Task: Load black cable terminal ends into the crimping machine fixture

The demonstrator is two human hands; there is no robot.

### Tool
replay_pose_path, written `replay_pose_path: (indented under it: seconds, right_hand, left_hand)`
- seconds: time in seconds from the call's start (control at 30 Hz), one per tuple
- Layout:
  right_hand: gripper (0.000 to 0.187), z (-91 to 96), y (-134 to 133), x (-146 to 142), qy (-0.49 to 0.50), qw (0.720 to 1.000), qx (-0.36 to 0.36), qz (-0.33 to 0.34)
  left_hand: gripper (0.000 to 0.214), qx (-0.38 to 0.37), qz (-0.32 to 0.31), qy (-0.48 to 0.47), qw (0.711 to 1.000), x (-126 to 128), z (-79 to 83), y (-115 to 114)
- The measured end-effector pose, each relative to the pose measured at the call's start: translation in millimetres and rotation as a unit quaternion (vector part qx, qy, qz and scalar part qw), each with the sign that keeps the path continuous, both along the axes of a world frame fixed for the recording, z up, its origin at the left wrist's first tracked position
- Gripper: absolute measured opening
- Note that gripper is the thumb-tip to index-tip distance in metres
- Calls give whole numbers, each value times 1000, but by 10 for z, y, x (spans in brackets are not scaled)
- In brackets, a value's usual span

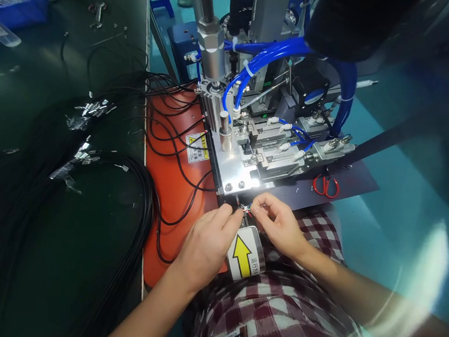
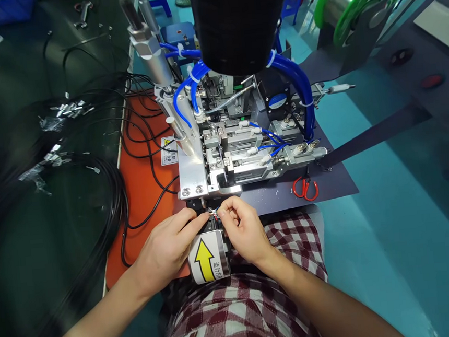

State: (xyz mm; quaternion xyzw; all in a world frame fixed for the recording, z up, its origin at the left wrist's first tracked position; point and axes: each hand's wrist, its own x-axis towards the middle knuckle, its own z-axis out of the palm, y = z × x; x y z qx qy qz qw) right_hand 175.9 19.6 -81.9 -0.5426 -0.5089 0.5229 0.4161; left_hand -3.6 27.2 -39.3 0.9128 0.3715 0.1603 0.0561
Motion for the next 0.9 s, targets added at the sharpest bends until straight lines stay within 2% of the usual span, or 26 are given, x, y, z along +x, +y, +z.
replay_pose_path:
  seconds: [0.13,0.27,0.43,0.7,0.9]
  right_hand:
    - [21,106,50,-8,86,989,-119,9]
    - [22,194,102,-2,87,981,-170,17]
    - [20,219,116,24,-9,990,-137,10]
    - [24,211,177,46,67,981,-175,44]
    - [21,152,87,48,7,994,-103,38]
  left_hand:
    - [26,-9,3,6,1000,7,3,1]
    - [25,-11,-1,3,1000,2,-7,11]
    - [26,-15,-3,0,1000,-16,-15,-1]
    - [26,-33,5,-4,999,-6,-17,2]
    - [27,-37,6,-6,999,-8,-11,-4]
